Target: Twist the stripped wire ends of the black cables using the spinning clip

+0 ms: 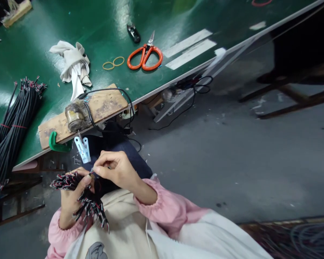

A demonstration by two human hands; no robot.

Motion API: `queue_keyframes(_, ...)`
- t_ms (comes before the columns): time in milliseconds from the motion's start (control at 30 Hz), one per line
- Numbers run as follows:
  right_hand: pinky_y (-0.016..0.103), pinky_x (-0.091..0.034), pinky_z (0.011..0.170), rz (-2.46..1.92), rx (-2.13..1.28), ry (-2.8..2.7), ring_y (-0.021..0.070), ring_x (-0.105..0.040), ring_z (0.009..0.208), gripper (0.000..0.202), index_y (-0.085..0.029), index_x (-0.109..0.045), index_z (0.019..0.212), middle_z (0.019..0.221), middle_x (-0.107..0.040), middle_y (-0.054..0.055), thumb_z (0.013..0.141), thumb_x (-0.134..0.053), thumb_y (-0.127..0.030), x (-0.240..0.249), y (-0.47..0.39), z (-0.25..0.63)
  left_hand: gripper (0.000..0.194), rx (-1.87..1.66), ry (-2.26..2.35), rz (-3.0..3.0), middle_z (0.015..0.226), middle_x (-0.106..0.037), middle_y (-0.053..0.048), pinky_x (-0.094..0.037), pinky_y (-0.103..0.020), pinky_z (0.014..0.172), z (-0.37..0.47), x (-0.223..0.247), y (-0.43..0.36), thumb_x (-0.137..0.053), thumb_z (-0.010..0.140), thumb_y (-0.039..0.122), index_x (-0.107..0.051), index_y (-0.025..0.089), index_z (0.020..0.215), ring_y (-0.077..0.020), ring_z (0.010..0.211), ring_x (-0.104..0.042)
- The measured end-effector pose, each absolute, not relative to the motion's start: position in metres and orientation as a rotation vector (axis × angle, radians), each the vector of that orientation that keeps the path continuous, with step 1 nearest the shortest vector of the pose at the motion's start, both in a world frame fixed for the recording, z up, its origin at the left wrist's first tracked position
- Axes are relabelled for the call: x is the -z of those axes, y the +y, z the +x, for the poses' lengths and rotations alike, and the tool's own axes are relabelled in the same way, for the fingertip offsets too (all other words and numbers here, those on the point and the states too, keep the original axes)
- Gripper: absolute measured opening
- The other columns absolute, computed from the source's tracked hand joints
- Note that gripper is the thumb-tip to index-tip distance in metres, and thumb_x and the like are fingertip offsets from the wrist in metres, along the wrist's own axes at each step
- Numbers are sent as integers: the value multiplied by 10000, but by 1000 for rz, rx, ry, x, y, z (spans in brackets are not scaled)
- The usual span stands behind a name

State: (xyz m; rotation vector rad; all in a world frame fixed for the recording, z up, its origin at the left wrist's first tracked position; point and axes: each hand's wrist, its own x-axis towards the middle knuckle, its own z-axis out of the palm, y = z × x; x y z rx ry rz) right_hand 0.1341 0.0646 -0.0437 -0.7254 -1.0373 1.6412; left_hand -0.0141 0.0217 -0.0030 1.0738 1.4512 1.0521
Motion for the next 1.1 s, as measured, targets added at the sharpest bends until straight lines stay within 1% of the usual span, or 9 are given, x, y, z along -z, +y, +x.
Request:
queue_keyframes(100,252,-381,538,-679,-1768,-952,111,-491,557,217,-187,-743,631,569,-584,-16,766,-792,-350,51,65,132,279,-1052,1422,1048,509,-608,14,-480,-206,402,-14,2,22,-809,747,394,-725,177,593,-115,392,-583)
queue_keyframes(200,264,-422,568,-697,-1721,-979,122,-538,587,238,-196,-774,689,619,-649,5,806,-782,-403,54,65,131,329,-1060,1388,1057,496,-610,11,-484,-199,388,-14,-1,24,-807,754,431,-717,171,573,-105,370,-571)
queue_keyframes(300,288,-457,595,-675,-1538,-1117,147,-582,646,231,-194,-798,786,698,-714,45,869,-736,-401,53,66,133,339,-1061,1378,1063,494,-611,11,-487,-192,387,-13,-2,25,-803,762,430,-716,166,567,-103,372,-573)
queue_keyframes(400,322,-487,627,-606,-1340,-1284,164,-593,658,251,-190,-796,835,707,-738,63,929,-674,-388,50,67,136,348,-1051,1383,1058,493,-604,12,-472,-191,369,-13,-2,25,-801,755,438,-714,162,563,-102,361,-562)
queue_keyframes(633,349,-509,670,-640,-1102,-1444,174,-599,678,250,-184,-719,826,711,-711,53,986,-588,-325,43,63,136,339,-1011,1436,1054,490,-580,15,-445,-203,388,-13,0,25,-794,745,416,-684,163,547,-96,371,-531)
queue_keyframes(767,293,-475,590,-747,-1357,-1324,145,-563,638,378,-172,-638,792,718,-649,43,997,-525,-468,40,55,130,383,-1041,1456,1021,495,-570,21,-455,-217,401,-13,4,22,-806,728,480,-665,173,548,-107,397,-536)
queue_keyframes(867,270,-467,565,-774,-1583,-1246,130,-565,616,422,-161,-644,798,717,-646,36,969,-542,-533,44,49,125,394,-1111,1440,969,502,-586,25,-478,-215,440,-16,6,19,-799,747,513,-672,179,581,-109,427,-558)
queue_keyframes(933,275,-460,563,-800,-1570,-1263,134,-566,607,401,-151,-684,793,691,-658,40,956,-576,-500,47,47,123,379,-1152,1432,914,494,-594,30,-486,-209,454,-18,6,19,-808,747,511,-683,180,612,-105,428,-564)
queue_keyframes(1100,285,-468,580,-806,-1330,-1270,148,-579,641,218,-150,-762,833,718,-719,65,927,-644,-308,45,53,123,409,-1134,1438,846,489,-625,24,-490,-210,415,-19,5,18,-843,686,550,-698,170,651,-104,389,-562)
